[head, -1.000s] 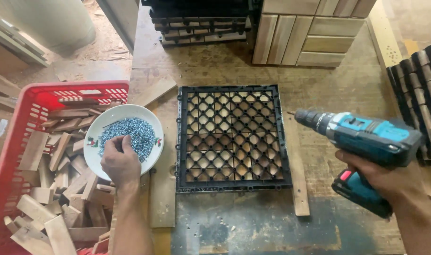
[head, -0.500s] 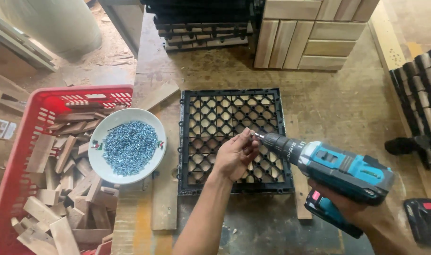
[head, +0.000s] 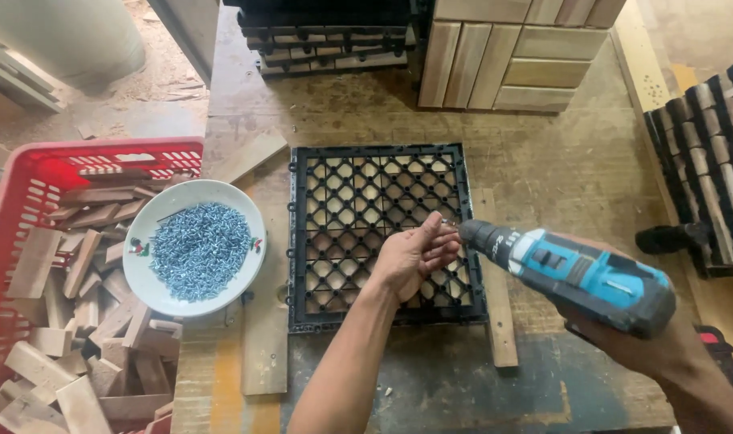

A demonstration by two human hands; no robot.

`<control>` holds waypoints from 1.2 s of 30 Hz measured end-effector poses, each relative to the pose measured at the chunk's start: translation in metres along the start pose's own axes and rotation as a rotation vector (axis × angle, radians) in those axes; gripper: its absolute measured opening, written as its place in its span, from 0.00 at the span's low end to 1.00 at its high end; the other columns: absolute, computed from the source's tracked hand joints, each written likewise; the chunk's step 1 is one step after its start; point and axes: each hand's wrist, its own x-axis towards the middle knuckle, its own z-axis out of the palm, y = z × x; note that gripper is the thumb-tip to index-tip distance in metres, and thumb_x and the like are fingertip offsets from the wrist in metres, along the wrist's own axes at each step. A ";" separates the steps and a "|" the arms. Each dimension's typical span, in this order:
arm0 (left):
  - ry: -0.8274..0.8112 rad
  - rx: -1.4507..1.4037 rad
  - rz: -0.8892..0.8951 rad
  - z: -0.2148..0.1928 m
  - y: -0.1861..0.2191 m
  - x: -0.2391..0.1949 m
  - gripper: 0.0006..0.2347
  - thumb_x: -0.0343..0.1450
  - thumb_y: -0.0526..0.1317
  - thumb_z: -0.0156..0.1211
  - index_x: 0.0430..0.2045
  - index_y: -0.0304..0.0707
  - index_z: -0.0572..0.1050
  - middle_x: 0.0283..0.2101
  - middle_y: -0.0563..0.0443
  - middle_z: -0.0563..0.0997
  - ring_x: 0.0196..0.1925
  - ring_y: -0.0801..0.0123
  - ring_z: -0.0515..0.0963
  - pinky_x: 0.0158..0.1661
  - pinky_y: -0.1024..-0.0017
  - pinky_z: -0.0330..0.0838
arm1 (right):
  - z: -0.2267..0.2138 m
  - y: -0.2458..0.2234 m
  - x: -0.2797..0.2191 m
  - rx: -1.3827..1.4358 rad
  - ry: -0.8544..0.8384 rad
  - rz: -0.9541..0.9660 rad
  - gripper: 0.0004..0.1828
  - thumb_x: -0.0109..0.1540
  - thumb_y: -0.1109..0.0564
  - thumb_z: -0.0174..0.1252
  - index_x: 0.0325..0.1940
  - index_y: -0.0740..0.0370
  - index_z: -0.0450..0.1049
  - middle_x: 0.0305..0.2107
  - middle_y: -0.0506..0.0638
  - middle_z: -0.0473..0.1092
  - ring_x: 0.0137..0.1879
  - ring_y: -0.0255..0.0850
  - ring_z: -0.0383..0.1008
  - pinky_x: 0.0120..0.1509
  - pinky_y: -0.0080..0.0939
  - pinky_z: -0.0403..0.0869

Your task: Assembling wooden deck tiles by fastening wooden slats to a plastic base using screws and a power drill.

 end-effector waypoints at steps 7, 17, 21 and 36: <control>0.176 0.279 0.157 -0.002 0.003 -0.003 0.18 0.76 0.32 0.32 0.54 0.22 0.70 0.42 0.33 0.83 0.38 0.61 0.82 0.43 0.72 0.81 | 0.006 -0.036 0.061 -0.077 0.137 -0.013 0.23 0.53 0.63 0.71 0.52 0.62 0.78 0.38 0.56 0.77 0.41 0.46 0.75 0.48 0.48 0.74; 0.102 0.391 0.157 -0.007 0.006 -0.009 0.17 0.71 0.30 0.42 0.50 0.29 0.75 0.51 0.40 0.82 0.56 0.62 0.82 0.61 0.68 0.77 | 0.016 -0.085 0.083 -0.396 0.076 0.260 0.10 0.56 0.55 0.71 0.37 0.63 0.81 0.26 0.58 0.74 0.33 0.48 0.70 0.43 0.51 0.69; 0.072 0.410 0.214 -0.018 -0.006 0.005 0.14 0.75 0.29 0.42 0.52 0.29 0.74 0.53 0.41 0.83 0.59 0.63 0.81 0.63 0.68 0.75 | 0.018 -0.101 0.095 -0.539 -0.001 0.286 0.20 0.58 0.53 0.69 0.55 0.52 0.83 0.39 0.60 0.80 0.43 0.50 0.77 0.54 0.50 0.73; 0.108 0.340 0.326 -0.023 -0.017 0.011 0.11 0.69 0.31 0.64 0.44 0.32 0.83 0.39 0.36 0.86 0.38 0.59 0.88 0.41 0.69 0.85 | 0.035 -0.134 0.131 -0.809 -0.194 0.268 0.19 0.63 0.56 0.63 0.58 0.52 0.74 0.47 0.59 0.77 0.43 0.52 0.76 0.47 0.51 0.75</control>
